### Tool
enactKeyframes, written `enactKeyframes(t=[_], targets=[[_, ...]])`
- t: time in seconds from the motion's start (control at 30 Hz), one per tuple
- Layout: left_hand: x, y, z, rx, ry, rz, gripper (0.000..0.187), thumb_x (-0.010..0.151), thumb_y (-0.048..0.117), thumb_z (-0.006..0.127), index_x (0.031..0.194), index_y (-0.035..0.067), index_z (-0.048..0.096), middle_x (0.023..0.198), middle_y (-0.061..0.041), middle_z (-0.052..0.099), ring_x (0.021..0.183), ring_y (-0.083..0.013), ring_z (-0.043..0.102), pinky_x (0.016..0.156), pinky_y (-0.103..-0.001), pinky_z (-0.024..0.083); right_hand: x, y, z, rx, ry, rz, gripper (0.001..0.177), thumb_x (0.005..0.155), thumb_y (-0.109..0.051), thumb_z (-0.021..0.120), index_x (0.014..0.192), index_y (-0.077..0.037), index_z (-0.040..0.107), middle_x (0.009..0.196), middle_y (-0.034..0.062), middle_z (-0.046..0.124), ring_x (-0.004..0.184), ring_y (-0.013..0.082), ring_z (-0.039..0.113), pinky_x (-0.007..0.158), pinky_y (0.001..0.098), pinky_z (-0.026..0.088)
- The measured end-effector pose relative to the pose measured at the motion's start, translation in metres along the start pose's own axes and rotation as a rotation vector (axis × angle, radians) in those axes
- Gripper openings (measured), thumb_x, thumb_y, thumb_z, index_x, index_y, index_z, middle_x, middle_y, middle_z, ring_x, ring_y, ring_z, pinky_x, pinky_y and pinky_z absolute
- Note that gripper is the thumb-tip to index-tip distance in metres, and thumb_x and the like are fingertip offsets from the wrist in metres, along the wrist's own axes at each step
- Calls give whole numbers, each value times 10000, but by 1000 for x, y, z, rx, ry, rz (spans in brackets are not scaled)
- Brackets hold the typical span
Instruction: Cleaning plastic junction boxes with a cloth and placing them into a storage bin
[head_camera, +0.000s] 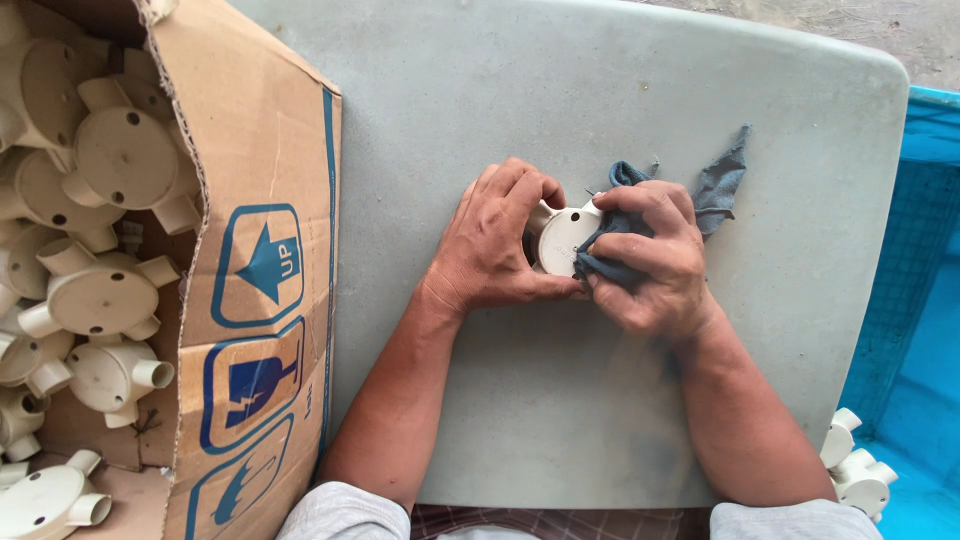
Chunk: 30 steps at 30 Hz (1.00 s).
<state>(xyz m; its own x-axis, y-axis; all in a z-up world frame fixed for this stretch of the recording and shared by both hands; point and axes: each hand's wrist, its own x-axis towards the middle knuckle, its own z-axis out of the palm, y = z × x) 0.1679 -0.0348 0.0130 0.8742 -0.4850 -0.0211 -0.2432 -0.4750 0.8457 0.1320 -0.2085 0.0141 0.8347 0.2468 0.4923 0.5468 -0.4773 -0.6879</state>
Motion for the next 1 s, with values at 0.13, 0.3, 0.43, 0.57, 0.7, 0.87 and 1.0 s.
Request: enactKeyframes(t=[0.13, 0.3, 0.43, 0.57, 0.7, 0.87, 1.0], targets=[[2, 6, -4, 14, -7, 27, 599, 418, 430, 746, 913, 217, 483, 834, 16, 435, 797, -187, 474, 761, -368, 372, 0, 2, 1, -10, 11, 49, 124, 597, -141, 618, 706, -90, 586, 944, 136, 544, 864, 309, 496, 775, 362, 377], [-2, 6, -4, 108, -42, 118, 720, 377, 477, 735, 1013, 243, 490, 861, -19, 428, 819, -217, 444, 747, -367, 347, -4, 4, 4, -9, 131, 142, 99, 661, -23, 606, 746, -11, 554, 874, 177, 565, 802, 307, 555, 728, 363, 411], [-3, 1, 3, 129, -9, 117, 624, 426, 424, 712, 984, 238, 504, 830, -7, 419, 790, -203, 439, 700, -339, 346, -4, 4, 2, 10, 91, 84, 119, 654, -58, 626, 756, -20, 577, 885, 174, 565, 810, 304, 553, 728, 360, 405], [-2, 2, 6, 138, 73, 83, 579, 452, 424, 696, 966, 242, 504, 816, -1, 405, 785, -196, 446, 703, -344, 377, -4, 4, 0, 2, -13, 45, 128, 601, -173, 614, 711, -109, 609, 1017, 156, 529, 934, 288, 488, 808, 350, 345], [-1, 2, 5, 130, 64, 84, 565, 471, 418, 679, 979, 248, 500, 816, 6, 391, 787, -190, 441, 713, -348, 388, -2, 1, 3, -42, 46, 119, 128, 655, -116, 594, 782, -107, 603, 1014, 168, 505, 936, 270, 489, 799, 335, 357], [-1, 4, 5, 131, 50, 84, 579, 450, 414, 686, 973, 242, 506, 815, 1, 399, 787, -192, 444, 718, -357, 388, -3, 2, 3, -19, 110, 205, 111, 684, -45, 601, 794, -55, 587, 948, 162, 519, 902, 275, 519, 752, 328, 394], [-1, 3, 7, 128, 73, 53, 571, 487, 438, 689, 991, 242, 507, 823, -1, 395, 788, -185, 439, 730, -356, 389, -1, 4, -2, 32, -5, 117, 144, 596, -168, 623, 732, -121, 613, 1034, 163, 509, 956, 274, 494, 813, 338, 351]])
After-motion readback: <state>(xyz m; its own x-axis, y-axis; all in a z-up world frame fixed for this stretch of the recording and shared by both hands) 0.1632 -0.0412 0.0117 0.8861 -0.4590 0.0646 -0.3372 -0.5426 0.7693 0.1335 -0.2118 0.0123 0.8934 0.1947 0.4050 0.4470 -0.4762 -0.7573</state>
